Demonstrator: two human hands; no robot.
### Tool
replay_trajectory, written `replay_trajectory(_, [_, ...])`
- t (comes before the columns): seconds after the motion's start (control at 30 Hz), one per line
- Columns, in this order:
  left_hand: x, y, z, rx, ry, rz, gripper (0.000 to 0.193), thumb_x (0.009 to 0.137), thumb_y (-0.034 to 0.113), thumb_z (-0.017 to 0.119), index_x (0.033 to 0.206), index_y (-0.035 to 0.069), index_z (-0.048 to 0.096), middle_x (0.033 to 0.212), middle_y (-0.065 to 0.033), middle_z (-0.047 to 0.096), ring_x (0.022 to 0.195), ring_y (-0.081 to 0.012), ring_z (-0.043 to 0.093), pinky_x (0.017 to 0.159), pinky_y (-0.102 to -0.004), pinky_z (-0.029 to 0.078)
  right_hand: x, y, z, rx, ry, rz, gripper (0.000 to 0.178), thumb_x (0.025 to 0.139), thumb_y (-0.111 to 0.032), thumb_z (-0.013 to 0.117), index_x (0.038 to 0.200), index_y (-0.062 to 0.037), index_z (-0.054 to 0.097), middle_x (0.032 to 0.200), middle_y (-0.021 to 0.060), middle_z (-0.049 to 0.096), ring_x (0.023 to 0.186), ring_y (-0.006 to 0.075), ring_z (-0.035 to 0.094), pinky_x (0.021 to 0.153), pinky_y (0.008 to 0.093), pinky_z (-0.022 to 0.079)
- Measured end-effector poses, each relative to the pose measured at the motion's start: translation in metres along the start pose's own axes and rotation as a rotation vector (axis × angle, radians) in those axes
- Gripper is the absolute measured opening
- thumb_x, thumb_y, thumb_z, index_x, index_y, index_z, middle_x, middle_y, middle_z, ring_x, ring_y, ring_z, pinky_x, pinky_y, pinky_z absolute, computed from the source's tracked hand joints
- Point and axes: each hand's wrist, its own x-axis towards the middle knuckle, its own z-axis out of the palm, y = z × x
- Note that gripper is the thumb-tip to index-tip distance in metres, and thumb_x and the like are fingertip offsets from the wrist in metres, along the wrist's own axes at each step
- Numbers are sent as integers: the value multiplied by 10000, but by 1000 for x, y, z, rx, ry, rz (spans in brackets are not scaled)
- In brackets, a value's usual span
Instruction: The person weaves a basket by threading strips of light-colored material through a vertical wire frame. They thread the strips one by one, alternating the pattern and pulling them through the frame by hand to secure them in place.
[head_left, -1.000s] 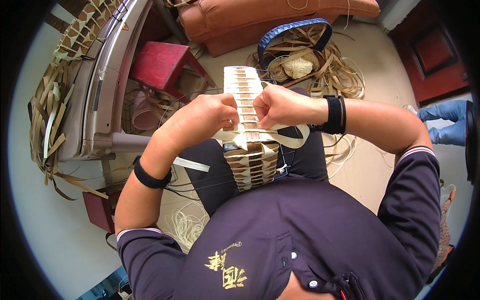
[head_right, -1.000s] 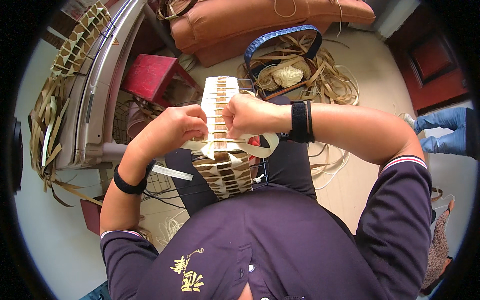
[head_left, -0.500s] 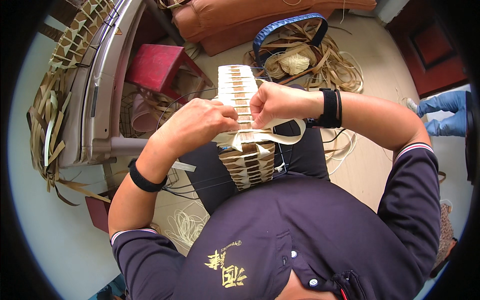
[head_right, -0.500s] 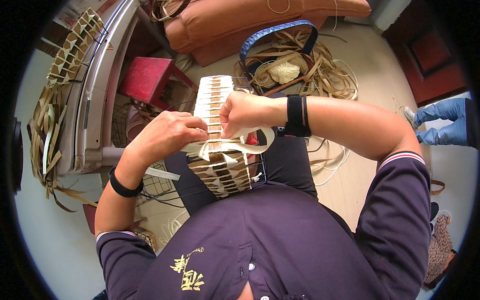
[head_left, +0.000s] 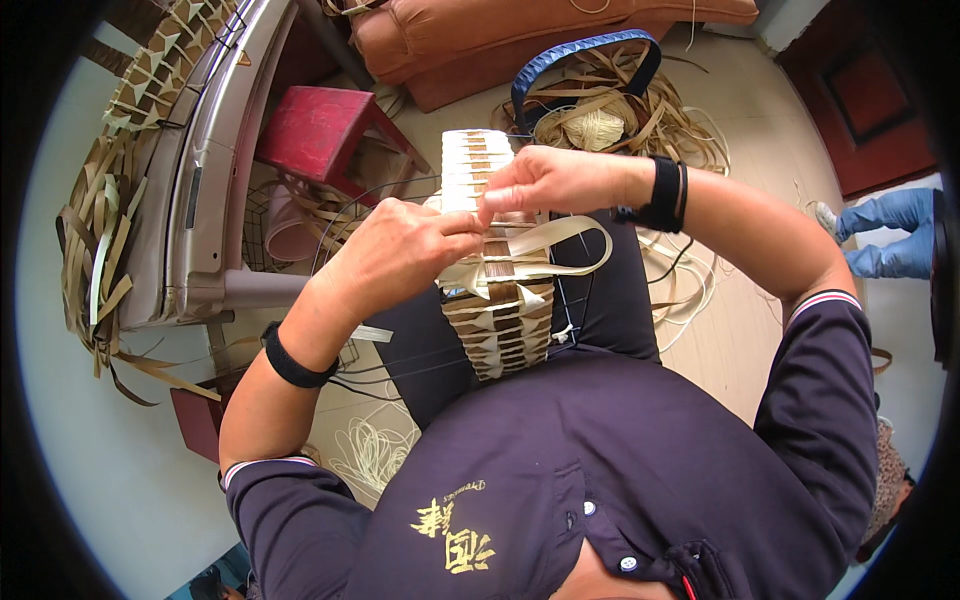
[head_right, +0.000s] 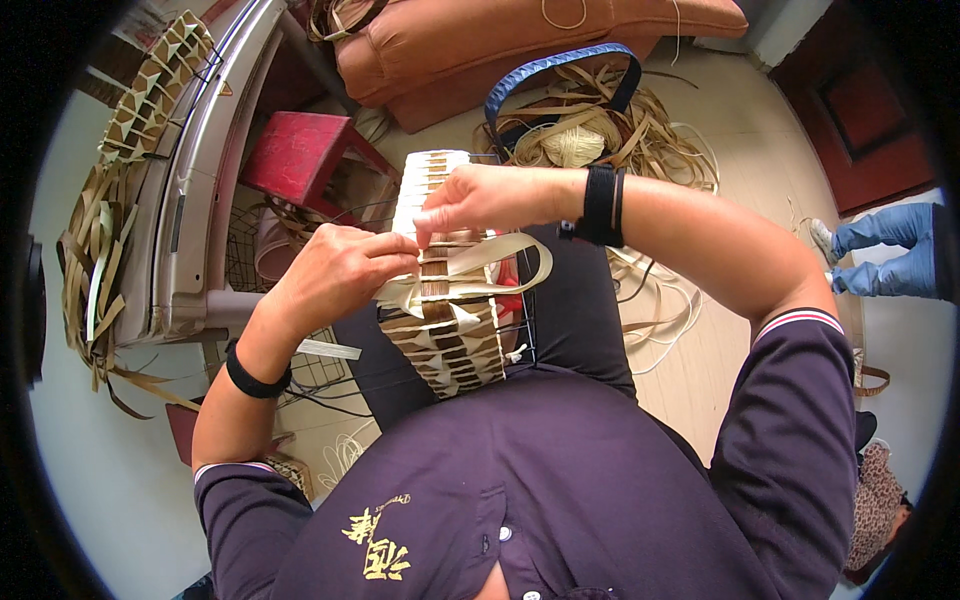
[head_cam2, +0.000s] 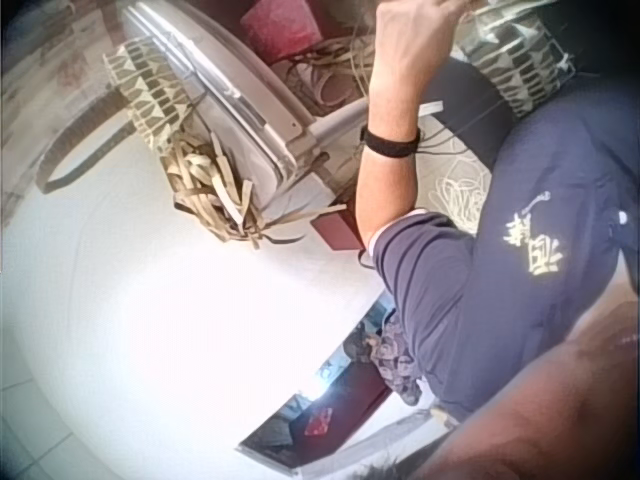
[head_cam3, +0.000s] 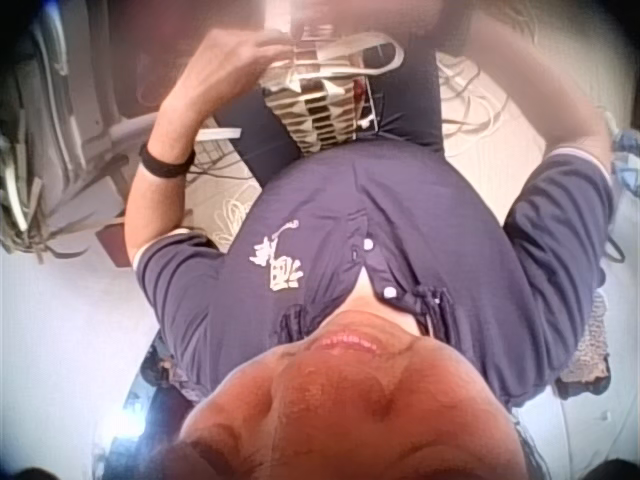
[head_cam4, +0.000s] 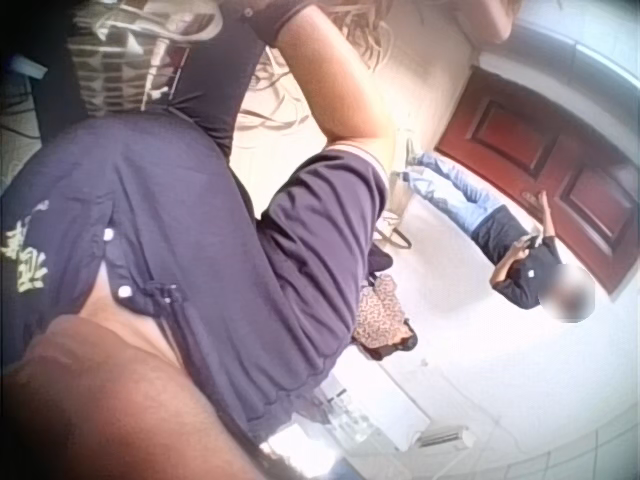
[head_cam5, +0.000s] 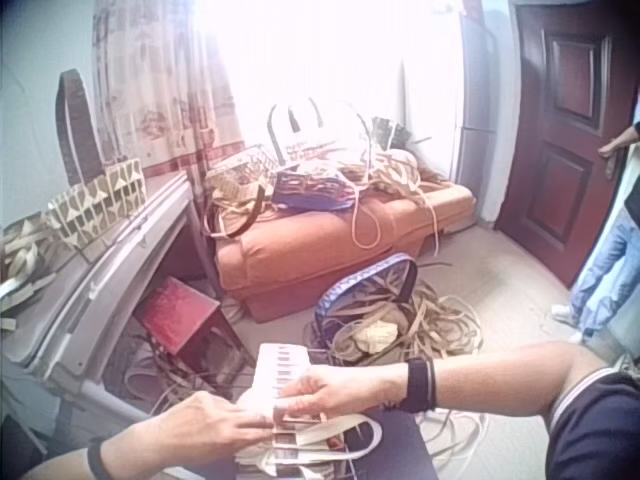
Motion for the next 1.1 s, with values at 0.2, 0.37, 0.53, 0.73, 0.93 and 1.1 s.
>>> replay_trajectory(0.2, [-13, 11, -12, 48, -57, -201, 201, 784, 6, 666, 973, 72, 640, 999, -45, 664, 697, -258, 674, 598, -364, 558, 1, 1, -5, -22, -87, -45, 576, 1137, -469, 373, 1136, -85, 802, 1129, 26, 772, 930, 129, 626, 799, 309, 512])
replay_trajectory(0.37, [-54, -14, -32, -26, 132, -367, 125, 867, -77, 625, 942, 8, 572, 979, -114, 652, 754, -295, 691, 649, -360, 575, 0, -2, -3, 22, -118, -23, 524, 1133, -428, 419, 1129, -62, 794, 1143, 47, 763, 992, 141, 651, 847, 305, 523])
replay_trajectory(0.53, [-96, -32, -39, -203, 314, -592, 81, 956, -67, 604, 987, 5, 583, 929, -110, 622, 753, -229, 714, 657, -319, 569, 0, 10, -3, -18, -114, -67, 445, 1117, -373, 495, 1146, -28, 773, 1177, 61, 751, 1071, 156, 660, 958, 313, 516])
replay_trajectory(0.73, [-119, -32, -30, -251, 450, -722, 87, 994, -85, 566, 994, -2, 592, 935, -56, 606, 789, -136, 700, 707, -267, 590, 0, 12, 1, 14, -123, -103, 340, 1078, -283, 595, 1153, 4, 760, 1175, 74, 747, 1146, 173, 656, 1060, 326, 485])
replay_trajectory(0.93, [-117, -15, -22, -223, 737, -918, 66, 1036, -26, 569, 1055, -8, 630, 1118, -57, 651, 940, -120, 669, 841, -255, 543, -8, 10, 12, 22, -106, -154, 284, 1019, -209, 680, 1199, 3, 734, 1304, 117, 692, 1230, 214, 619, 1089, 357, 467])
replay_trajectory(1.1, [-77, 46, -48, -123, 435, -715, 133, 977, 57, 672, 1089, -14, 688, 1058, -129, 707, 993, -196, 675, 864, -310, 530, -26, 20, 21, -49, 45, -323, 315, 1037, -214, 650, 1237, 21, 711, 1277, 101, 707, 1195, 158, 624, 1083, 327, 463])
